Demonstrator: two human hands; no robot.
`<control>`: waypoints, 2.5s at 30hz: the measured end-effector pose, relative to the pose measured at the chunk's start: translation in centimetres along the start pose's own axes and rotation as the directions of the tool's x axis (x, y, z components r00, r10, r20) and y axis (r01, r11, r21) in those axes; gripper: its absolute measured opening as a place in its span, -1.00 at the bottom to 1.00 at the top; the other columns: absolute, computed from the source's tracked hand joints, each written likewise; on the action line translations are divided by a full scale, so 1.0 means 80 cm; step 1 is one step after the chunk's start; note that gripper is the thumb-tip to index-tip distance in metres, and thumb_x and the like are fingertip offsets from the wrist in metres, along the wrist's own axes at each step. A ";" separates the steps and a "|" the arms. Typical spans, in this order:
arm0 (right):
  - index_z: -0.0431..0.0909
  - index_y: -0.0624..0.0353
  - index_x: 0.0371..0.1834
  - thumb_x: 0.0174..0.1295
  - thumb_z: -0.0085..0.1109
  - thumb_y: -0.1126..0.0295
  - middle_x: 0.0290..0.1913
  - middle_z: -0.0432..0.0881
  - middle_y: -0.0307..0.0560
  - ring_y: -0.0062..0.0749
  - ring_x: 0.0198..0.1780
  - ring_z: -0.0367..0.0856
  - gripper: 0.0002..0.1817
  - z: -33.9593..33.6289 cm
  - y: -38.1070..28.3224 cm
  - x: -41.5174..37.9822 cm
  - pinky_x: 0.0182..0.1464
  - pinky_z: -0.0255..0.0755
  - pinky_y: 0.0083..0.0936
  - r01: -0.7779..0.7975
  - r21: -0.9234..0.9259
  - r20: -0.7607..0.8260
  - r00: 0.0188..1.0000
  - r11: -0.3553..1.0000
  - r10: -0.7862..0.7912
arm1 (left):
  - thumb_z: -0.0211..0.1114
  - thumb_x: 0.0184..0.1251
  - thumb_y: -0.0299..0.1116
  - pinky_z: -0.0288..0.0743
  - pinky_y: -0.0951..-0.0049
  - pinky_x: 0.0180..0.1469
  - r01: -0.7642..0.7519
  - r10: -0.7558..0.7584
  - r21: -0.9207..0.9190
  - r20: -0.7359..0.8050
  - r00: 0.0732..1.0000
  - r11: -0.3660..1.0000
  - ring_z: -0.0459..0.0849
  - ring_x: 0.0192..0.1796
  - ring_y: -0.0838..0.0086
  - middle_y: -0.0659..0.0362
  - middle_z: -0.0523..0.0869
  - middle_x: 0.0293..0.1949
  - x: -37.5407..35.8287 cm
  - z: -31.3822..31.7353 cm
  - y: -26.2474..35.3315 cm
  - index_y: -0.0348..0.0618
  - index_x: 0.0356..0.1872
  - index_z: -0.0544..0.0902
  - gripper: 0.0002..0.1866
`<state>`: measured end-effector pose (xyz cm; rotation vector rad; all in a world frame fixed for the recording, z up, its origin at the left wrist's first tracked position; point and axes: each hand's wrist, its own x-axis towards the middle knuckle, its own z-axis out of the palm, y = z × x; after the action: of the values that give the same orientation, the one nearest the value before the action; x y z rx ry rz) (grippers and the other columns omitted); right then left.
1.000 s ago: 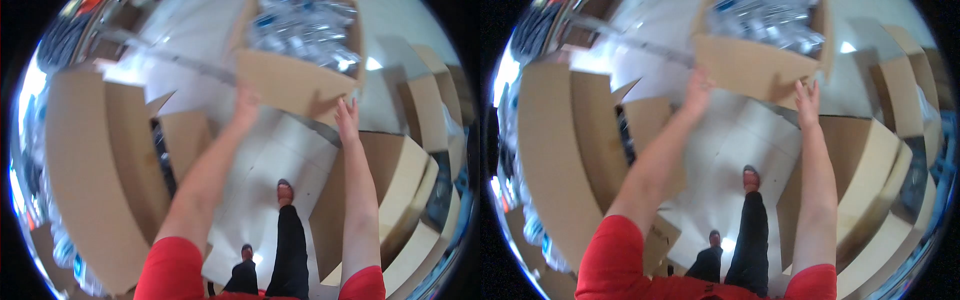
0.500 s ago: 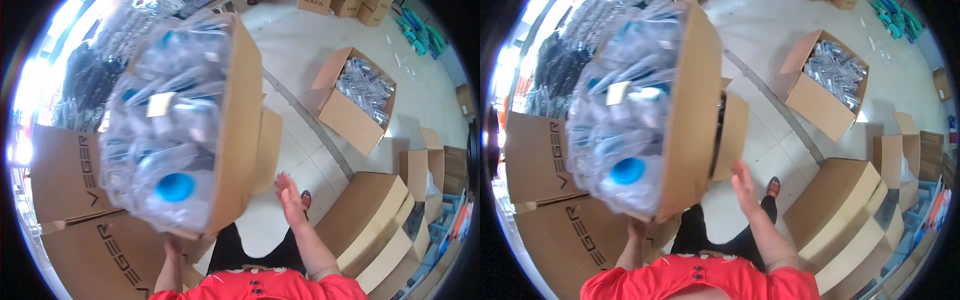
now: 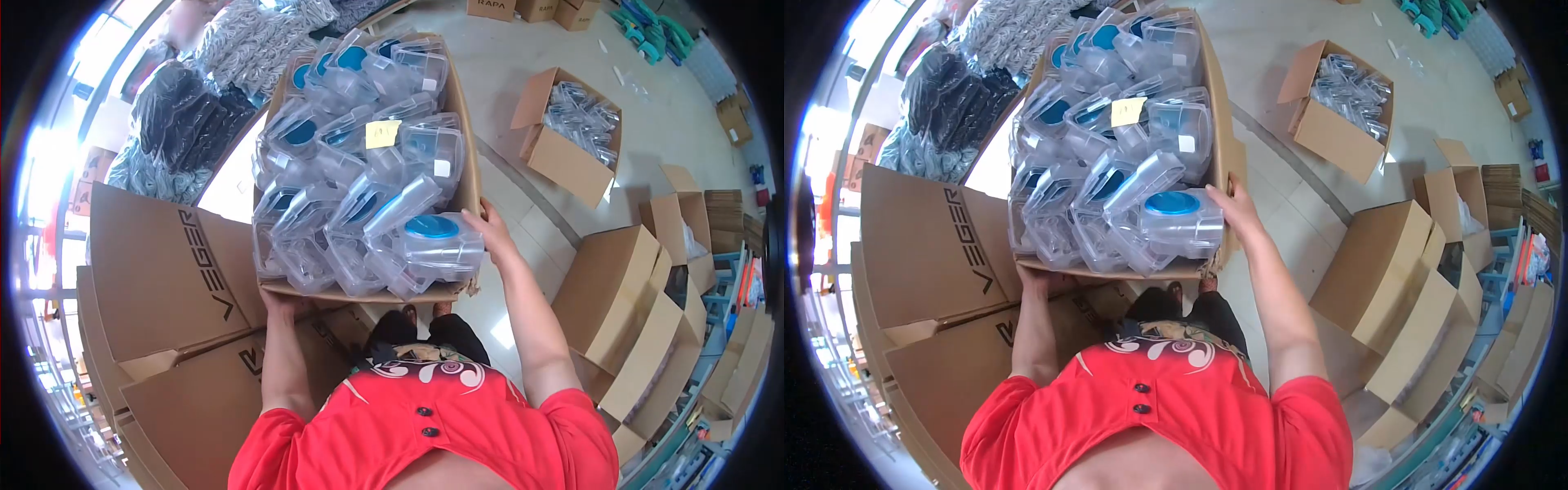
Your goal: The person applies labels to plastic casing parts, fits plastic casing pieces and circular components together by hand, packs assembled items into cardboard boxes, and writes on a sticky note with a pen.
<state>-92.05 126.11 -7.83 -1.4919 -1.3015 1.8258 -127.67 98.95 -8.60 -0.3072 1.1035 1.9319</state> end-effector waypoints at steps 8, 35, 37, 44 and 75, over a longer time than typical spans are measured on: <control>0.36 0.21 0.29 0.12 0.05 0.27 -0.14 0.64 0.01 -0.41 -0.19 0.58 -0.39 -0.019 0.032 -0.018 -0.09 0.46 -0.47 0.015 -0.372 -0.019 1.000 0.928 -0.024 | -0.10 0.42 0.06 0.39 0.07 0.28 0.073 -0.092 0.084 0.246 0.965 0.994 0.49 0.21 0.09 0.01 0.48 0.22 0.027 -0.005 0.015 -0.20 0.31 0.31 -0.37; 0.62 0.24 -0.01 0.11 0.09 0.20 -0.43 0.62 -0.18 -0.55 -0.39 0.51 -0.56 -0.076 -0.004 0.107 -0.30 0.40 -0.53 0.186 -0.194 -0.191 0.956 0.963 -0.224 | -0.06 0.37 0.06 0.38 0.01 0.26 0.131 -0.162 0.133 0.257 0.953 0.982 0.45 0.24 0.12 0.02 0.47 0.23 0.133 0.112 -0.024 -0.12 0.26 0.39 -0.42; 0.60 0.26 0.00 0.15 0.09 0.18 -0.41 0.59 -0.24 -0.60 -0.39 0.47 -0.55 -0.079 -0.021 0.102 -0.31 0.38 -0.56 0.214 -0.277 -0.216 0.936 0.937 -0.278 | -0.06 0.37 -0.02 0.41 0.01 0.24 0.233 -0.235 0.035 0.119 0.965 0.972 0.48 0.22 0.13 0.00 0.50 0.19 0.143 0.136 -0.025 -0.14 0.23 0.41 -0.47; 0.38 0.28 0.13 0.26 -0.01 0.23 -0.18 0.56 -0.08 -0.46 -0.14 0.51 -0.55 -0.019 0.013 0.063 -0.11 0.41 -0.50 0.164 -0.245 -0.206 0.954 0.955 -0.217 | -0.17 0.44 -0.06 0.51 0.04 0.11 0.297 -0.311 0.102 0.175 0.934 0.949 0.62 0.03 0.13 -0.04 0.63 -0.01 0.237 0.104 0.024 -0.23 0.09 0.51 -0.50; 0.62 0.14 -0.07 0.26 -0.01 0.09 -0.08 0.67 0.07 0.01 -0.03 0.62 -0.60 -0.421 0.353 -0.430 0.03 0.47 -0.19 -0.304 0.142 -0.975 0.124 0.942 0.187 | 0.16 0.31 -0.23 0.57 0.32 -0.16 -0.934 -0.892 -0.285 0.333 -0.307 0.215 0.67 -0.18 0.37 0.08 0.68 -0.21 0.184 0.211 -0.550 -0.21 0.11 0.50 -0.60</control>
<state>-43.97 98.46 -13.90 -2.3875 -0.3960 0.4259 -98.85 130.85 -32.88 2.5597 0.4494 -0.0850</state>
